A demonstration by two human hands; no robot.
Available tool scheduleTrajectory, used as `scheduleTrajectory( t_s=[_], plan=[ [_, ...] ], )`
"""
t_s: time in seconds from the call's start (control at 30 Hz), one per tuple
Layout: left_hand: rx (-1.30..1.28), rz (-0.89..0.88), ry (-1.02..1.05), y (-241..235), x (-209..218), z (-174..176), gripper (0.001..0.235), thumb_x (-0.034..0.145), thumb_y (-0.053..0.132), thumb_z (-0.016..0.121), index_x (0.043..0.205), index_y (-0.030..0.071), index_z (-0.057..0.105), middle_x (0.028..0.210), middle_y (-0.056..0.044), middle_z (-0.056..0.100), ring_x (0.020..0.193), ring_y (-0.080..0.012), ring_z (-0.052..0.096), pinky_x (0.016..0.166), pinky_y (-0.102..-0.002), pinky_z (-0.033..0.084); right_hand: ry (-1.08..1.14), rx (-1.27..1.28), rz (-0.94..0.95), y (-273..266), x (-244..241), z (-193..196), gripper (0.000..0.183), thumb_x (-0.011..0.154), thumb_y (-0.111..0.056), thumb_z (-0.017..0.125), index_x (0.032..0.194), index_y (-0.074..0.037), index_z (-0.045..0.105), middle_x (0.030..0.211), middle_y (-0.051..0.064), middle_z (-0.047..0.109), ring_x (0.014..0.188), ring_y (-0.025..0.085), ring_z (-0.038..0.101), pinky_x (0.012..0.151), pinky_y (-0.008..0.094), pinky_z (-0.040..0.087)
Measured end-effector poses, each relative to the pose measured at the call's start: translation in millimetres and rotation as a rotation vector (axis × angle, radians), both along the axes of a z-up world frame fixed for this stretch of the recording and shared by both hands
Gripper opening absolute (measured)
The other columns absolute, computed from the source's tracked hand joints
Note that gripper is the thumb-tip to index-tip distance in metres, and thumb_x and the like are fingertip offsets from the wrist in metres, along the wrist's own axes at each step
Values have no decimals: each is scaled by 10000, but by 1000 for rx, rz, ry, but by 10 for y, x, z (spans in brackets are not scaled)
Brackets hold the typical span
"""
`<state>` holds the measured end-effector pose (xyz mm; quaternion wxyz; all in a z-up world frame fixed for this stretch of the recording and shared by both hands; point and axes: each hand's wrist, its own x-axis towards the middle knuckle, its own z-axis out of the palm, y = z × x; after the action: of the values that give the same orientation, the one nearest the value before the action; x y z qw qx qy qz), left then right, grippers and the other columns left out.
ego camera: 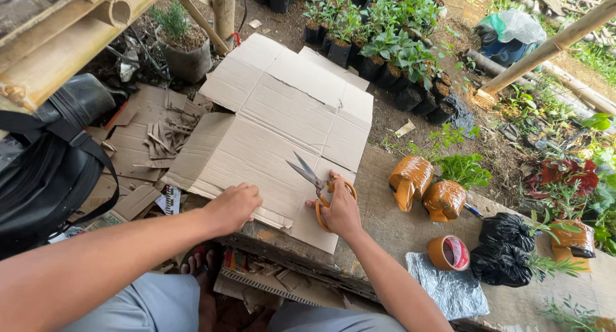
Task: The person opens a cardboard box, removes tape, and uses scissors to cut the cardboard into smaller rectangular pieces. They also handle a roll of tape and a small plant wrapped in tape.
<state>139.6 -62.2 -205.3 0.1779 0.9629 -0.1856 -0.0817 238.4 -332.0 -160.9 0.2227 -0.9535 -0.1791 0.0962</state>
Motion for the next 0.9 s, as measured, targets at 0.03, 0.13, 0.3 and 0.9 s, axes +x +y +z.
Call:
scheduleTrajectory(
  t_s=[0.03,0.13,0.3,0.9],
  plan=[
    [2,34,50,-18,54,-4,257,850,173,737,1014,31,599,1098,-121,598,1095,-305,586,964,-432,499,12,-9,-19,11,-13,7,1115,736,-560,833,1528,-15,268,1449,202,509,1340,315,523,1067,445,453],
    [86,11,208,-39,196,28,368,848,195,761,1111,51,548,1192,-147,568,1195,-346,541,1007,-529,447,33,-34,-53,43,-41,17,1134,722,-581,827,1536,-30,263,1415,192,541,1322,305,542,1051,444,465],
    [122,-112,250,-152,147,156,514,882,254,726,1306,93,484,1367,-163,492,1284,-370,437,1039,-621,358,11,-50,-34,16,-23,-52,1117,744,-602,811,1548,-40,277,1329,198,612,1290,311,580,1047,439,484],
    [260,-615,-214,-542,-116,265,117,845,123,643,785,73,729,854,-116,711,797,-330,727,648,-465,592,-11,-136,67,-16,-33,-33,1001,813,-537,798,1497,-38,266,1296,191,608,1224,359,583,897,473,537]
  ],
)
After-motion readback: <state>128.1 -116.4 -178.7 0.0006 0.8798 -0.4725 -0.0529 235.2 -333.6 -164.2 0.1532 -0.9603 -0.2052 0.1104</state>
